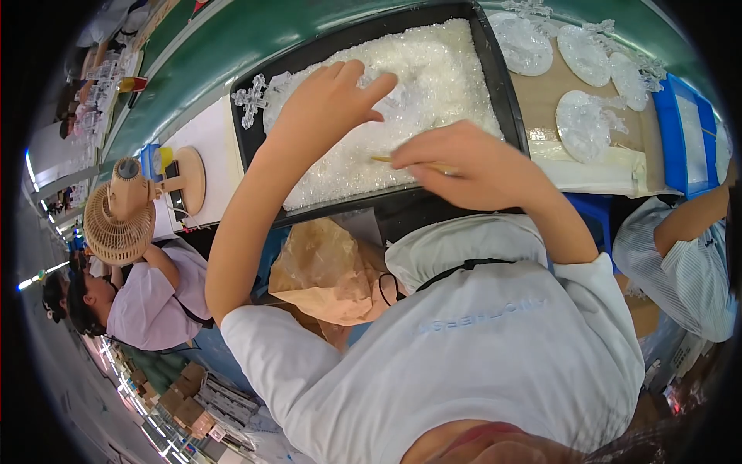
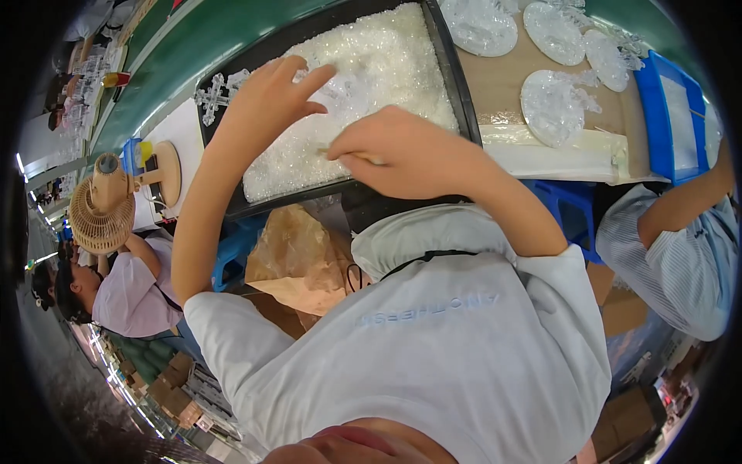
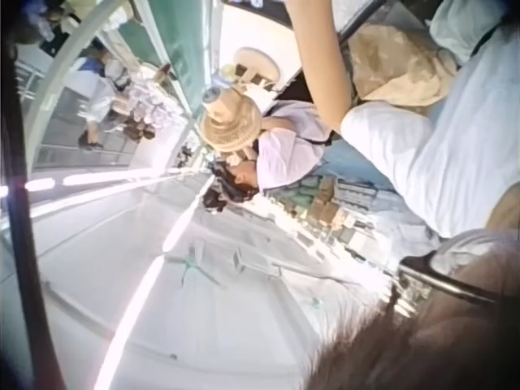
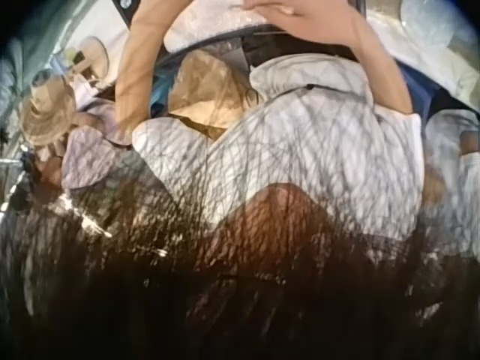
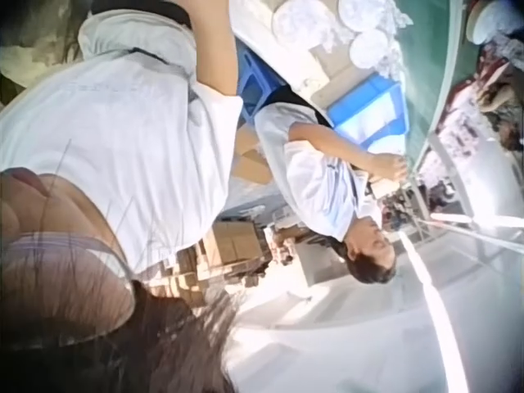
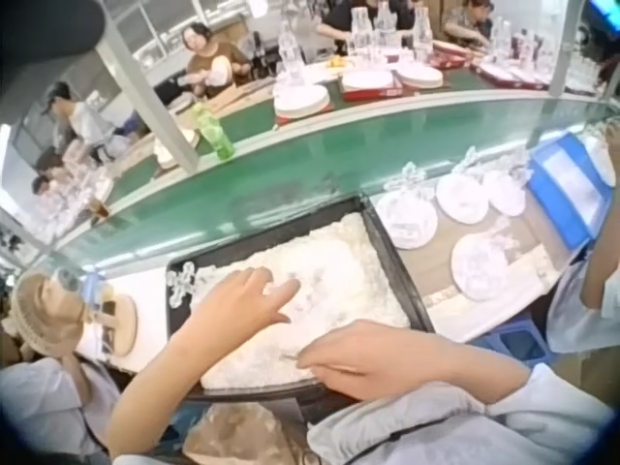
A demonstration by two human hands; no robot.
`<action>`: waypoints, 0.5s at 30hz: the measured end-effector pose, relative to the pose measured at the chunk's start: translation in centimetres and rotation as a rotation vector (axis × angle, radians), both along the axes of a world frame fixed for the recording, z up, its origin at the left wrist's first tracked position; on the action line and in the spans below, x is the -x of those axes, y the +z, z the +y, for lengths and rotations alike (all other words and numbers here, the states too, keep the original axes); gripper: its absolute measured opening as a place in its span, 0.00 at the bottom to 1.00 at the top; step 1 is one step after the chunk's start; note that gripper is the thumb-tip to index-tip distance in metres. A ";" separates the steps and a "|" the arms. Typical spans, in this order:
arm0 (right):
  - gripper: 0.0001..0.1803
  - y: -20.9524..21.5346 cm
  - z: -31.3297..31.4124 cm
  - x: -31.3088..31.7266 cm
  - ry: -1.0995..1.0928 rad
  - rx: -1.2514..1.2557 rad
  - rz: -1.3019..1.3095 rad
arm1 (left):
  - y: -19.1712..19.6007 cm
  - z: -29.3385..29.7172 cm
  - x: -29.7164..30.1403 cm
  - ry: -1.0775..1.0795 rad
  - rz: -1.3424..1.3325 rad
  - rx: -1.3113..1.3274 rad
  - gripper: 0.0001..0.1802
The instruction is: Applying adhesive to decorative light fixture parts and dipping them into a tray of small white decorative crystals.
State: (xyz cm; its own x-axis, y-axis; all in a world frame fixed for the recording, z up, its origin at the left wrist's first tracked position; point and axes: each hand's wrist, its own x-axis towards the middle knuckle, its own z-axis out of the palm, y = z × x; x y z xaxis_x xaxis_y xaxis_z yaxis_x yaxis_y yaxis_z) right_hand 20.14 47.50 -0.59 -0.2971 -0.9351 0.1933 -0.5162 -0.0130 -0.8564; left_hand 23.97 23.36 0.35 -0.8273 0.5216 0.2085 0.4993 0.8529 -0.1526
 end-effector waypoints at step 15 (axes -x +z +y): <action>0.10 -2.1 -1.9 7.7 -0.269 -0.042 0.300 | 0.0 -0.1 0.8 0.058 -0.170 -0.248 0.16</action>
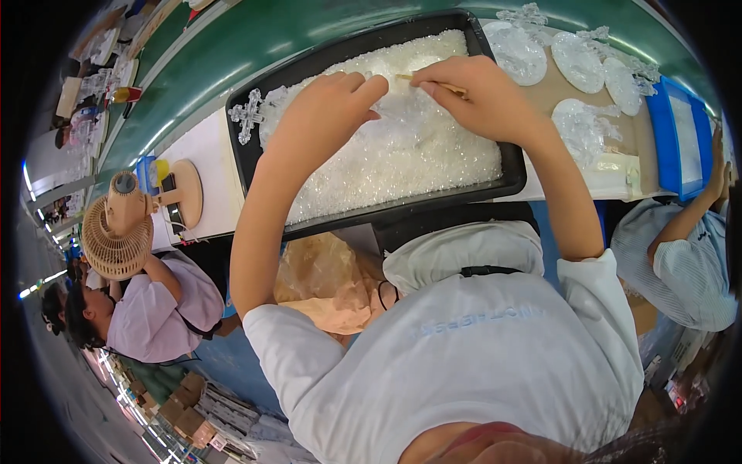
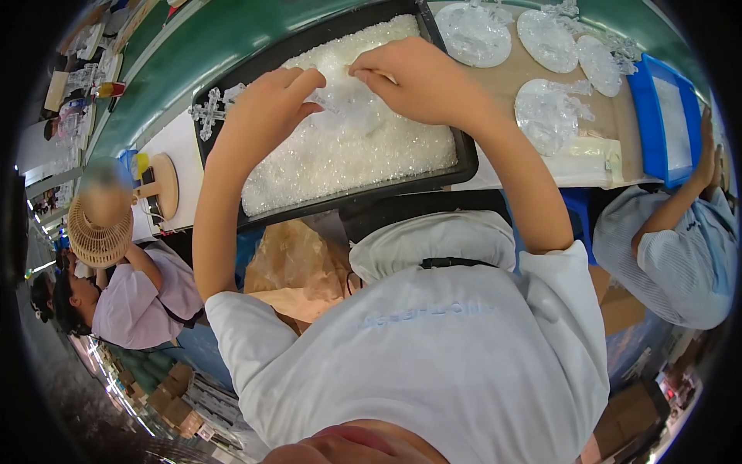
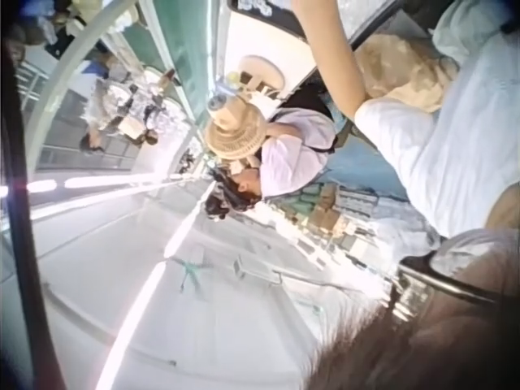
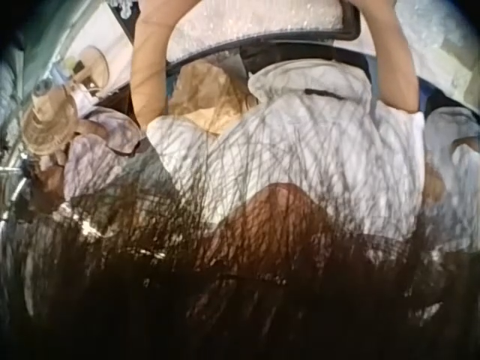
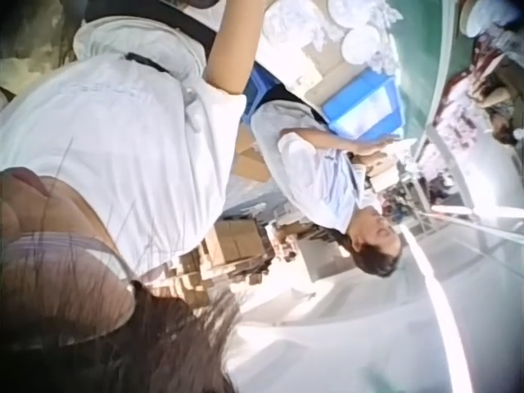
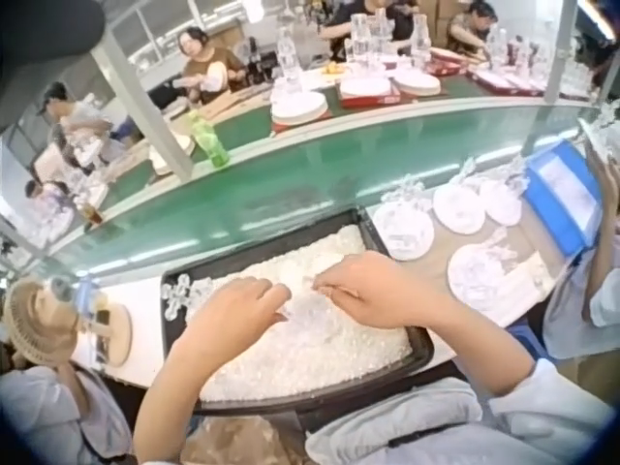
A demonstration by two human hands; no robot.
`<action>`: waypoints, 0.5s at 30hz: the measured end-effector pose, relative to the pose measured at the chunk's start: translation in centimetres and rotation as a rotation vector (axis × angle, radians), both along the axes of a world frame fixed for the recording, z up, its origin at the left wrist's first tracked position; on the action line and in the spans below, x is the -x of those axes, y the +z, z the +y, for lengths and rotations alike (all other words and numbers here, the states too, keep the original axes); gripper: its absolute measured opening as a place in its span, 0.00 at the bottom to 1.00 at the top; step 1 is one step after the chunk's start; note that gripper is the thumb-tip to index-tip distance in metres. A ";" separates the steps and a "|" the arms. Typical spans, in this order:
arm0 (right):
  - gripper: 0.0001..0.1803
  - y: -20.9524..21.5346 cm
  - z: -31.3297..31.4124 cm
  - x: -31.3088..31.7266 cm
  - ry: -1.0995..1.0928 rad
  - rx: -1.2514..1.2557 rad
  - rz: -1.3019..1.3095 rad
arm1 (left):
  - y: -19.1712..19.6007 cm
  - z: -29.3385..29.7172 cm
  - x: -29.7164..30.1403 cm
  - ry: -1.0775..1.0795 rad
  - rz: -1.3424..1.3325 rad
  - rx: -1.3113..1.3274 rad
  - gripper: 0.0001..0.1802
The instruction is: Applying adhesive to decorative light fixture parts and dipping them into a tray of small white decorative crystals.
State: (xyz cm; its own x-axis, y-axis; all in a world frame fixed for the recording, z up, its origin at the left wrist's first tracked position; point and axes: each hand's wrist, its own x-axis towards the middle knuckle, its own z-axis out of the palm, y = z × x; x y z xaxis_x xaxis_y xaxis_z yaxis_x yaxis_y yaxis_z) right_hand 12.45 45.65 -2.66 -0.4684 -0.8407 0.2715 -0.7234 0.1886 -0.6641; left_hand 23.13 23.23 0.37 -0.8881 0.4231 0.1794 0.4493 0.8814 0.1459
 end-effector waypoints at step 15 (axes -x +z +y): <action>0.09 1.1 3.5 -2.7 -0.043 -0.113 0.211 | 0.3 0.5 -0.3 0.037 -0.034 0.002 0.17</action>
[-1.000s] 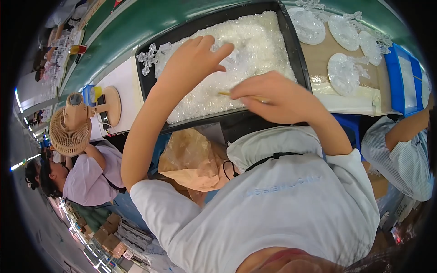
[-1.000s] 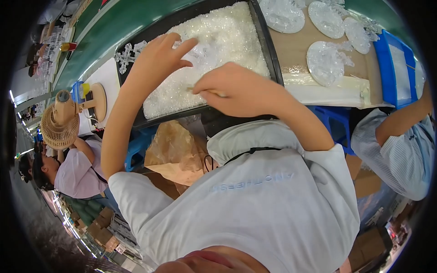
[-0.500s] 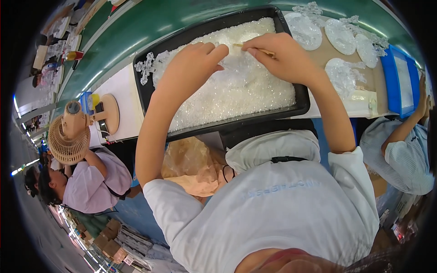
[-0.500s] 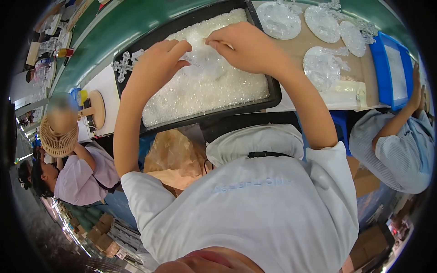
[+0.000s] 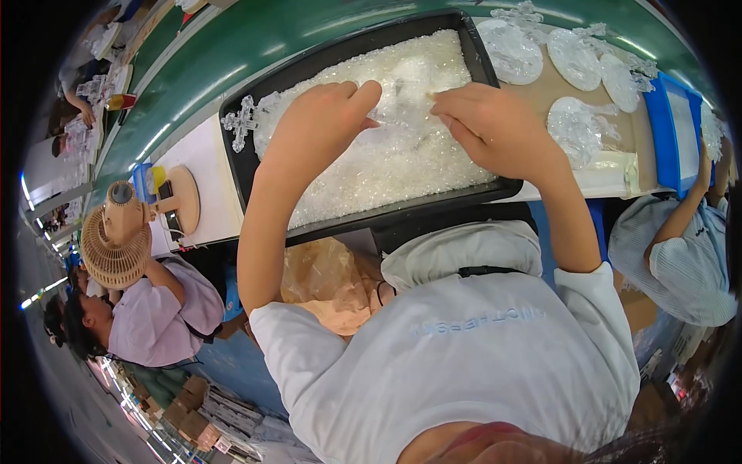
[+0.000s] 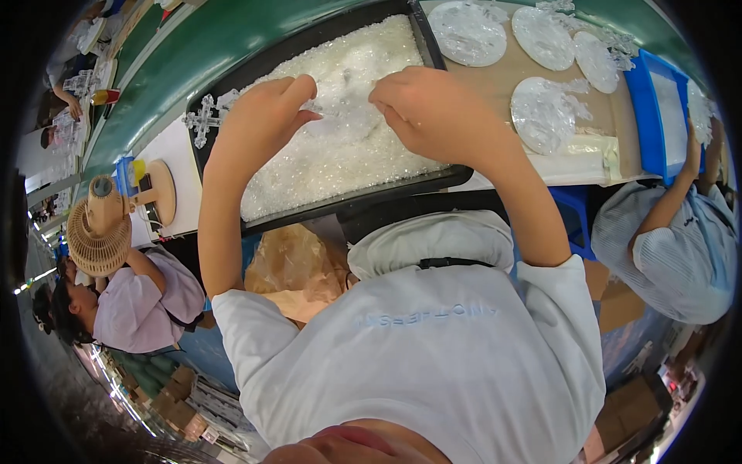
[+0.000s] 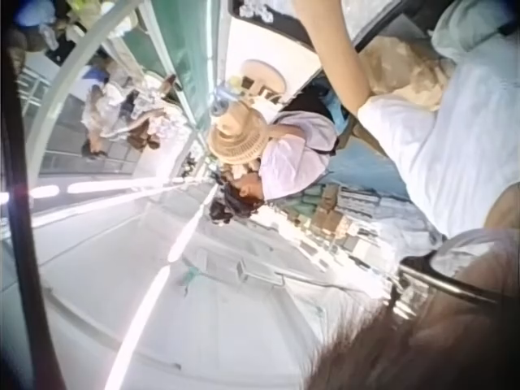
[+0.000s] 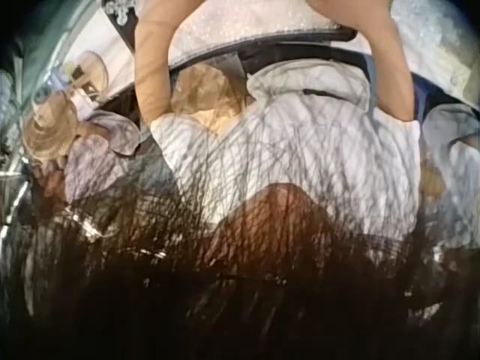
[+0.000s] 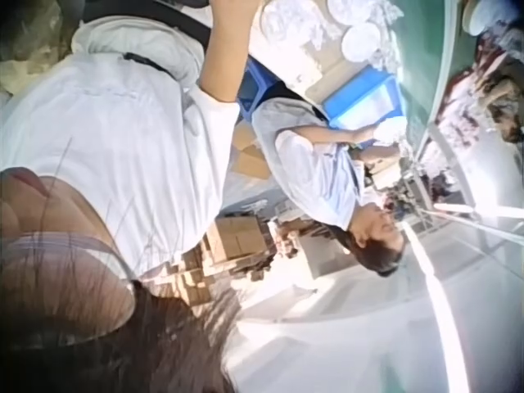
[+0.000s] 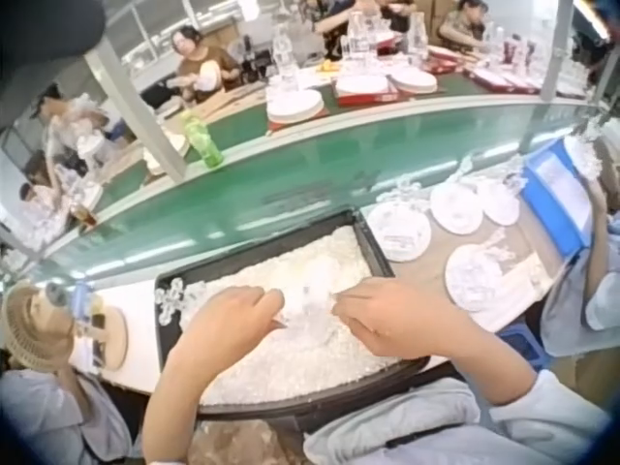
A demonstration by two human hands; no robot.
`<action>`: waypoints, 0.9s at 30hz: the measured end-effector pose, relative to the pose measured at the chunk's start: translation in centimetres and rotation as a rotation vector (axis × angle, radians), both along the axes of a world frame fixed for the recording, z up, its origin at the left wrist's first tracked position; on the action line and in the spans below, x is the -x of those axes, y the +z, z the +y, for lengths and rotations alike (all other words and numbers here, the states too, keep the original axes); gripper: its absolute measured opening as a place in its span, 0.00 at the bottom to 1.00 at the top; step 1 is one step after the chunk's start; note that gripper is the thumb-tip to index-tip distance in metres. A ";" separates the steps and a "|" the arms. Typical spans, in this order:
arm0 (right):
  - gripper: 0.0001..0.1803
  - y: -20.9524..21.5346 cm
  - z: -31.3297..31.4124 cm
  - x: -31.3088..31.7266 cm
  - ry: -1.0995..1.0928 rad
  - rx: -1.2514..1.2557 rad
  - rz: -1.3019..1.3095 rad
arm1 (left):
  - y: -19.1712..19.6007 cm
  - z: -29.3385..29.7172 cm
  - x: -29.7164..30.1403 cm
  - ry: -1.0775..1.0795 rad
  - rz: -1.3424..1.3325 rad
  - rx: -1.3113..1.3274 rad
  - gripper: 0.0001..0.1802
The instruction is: Applying adhesive to decorative light fixture parts and dipping them into a tray of small white decorative crystals.
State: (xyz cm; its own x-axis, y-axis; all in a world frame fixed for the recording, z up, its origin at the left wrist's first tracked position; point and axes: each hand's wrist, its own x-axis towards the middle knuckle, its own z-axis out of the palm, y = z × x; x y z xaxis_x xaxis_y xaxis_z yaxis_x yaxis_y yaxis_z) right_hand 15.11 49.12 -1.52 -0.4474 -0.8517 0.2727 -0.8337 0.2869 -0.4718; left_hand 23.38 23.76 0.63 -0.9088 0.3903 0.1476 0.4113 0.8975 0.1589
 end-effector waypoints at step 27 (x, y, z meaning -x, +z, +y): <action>0.06 0.1 0.3 -4.7 0.138 0.042 -0.187 | 3.2 0.3 0.0 0.046 -0.260 -0.098 0.17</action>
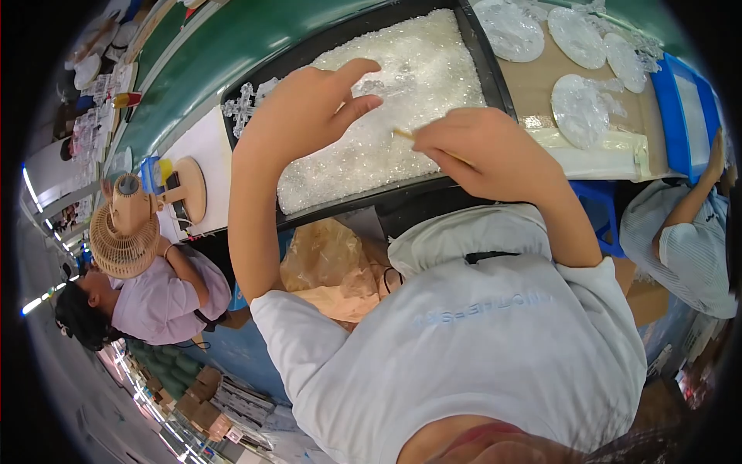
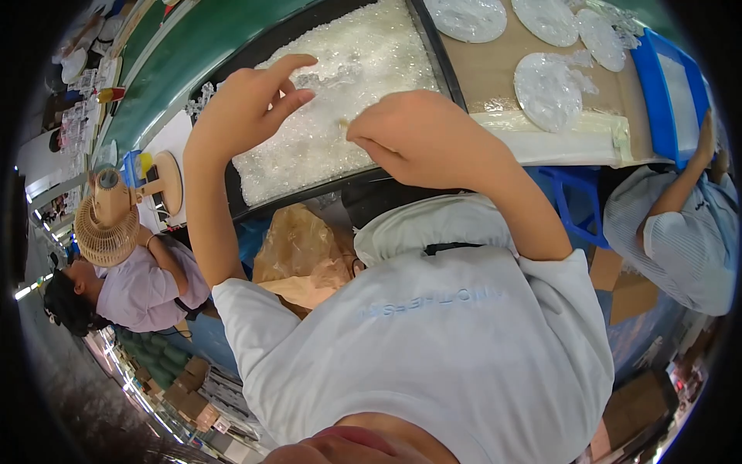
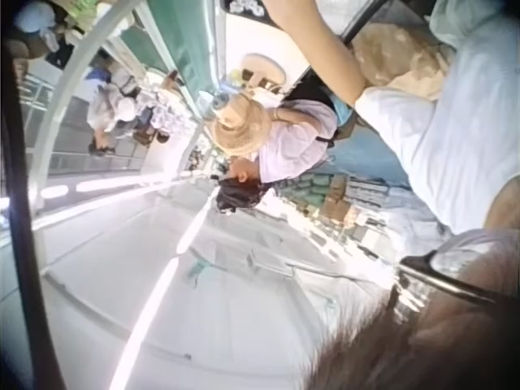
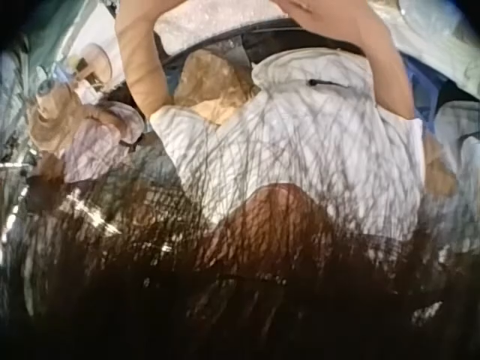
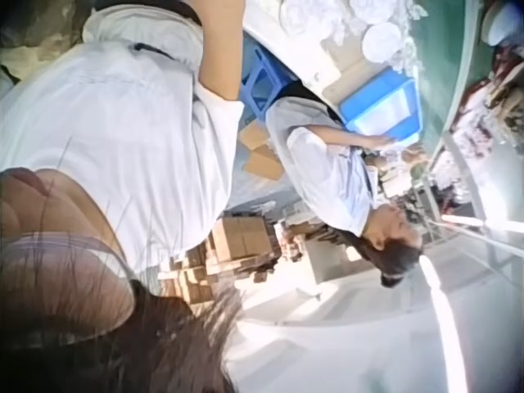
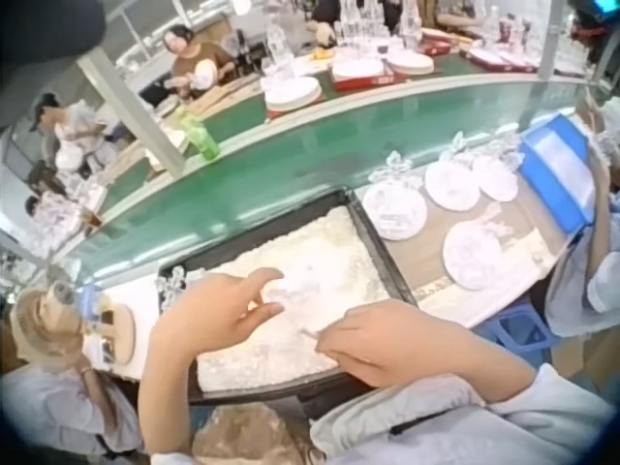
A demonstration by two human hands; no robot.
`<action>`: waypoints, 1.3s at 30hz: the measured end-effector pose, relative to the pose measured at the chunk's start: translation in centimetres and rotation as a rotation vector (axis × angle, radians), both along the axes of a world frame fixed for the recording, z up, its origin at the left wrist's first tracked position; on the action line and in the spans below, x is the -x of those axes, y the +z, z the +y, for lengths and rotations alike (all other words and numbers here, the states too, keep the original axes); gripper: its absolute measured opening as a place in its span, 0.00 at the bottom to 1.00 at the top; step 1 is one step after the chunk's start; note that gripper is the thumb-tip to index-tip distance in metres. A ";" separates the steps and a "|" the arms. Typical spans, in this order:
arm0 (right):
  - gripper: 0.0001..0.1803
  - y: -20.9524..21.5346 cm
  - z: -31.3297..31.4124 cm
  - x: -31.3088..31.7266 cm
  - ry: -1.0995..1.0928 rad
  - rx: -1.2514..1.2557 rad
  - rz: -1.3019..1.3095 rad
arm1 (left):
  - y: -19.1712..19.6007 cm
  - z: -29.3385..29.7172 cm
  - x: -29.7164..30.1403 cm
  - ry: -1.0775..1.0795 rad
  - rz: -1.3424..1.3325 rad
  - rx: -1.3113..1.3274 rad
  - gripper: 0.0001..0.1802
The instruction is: Applying adhesive to decorative light fixture parts and dipping them into a tray of small white decorative crystals.
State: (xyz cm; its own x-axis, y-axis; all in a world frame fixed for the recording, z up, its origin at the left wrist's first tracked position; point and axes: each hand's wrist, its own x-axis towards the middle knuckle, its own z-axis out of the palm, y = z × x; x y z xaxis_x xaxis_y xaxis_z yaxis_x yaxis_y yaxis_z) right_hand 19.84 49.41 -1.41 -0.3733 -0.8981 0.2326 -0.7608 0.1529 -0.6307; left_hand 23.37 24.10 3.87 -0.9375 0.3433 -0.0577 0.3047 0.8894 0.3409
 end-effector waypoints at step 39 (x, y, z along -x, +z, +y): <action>0.16 -0.6 2.4 5.6 -0.335 0.657 -1.030 | -2.9 -1.4 -4.0 1.010 -0.273 -1.064 0.19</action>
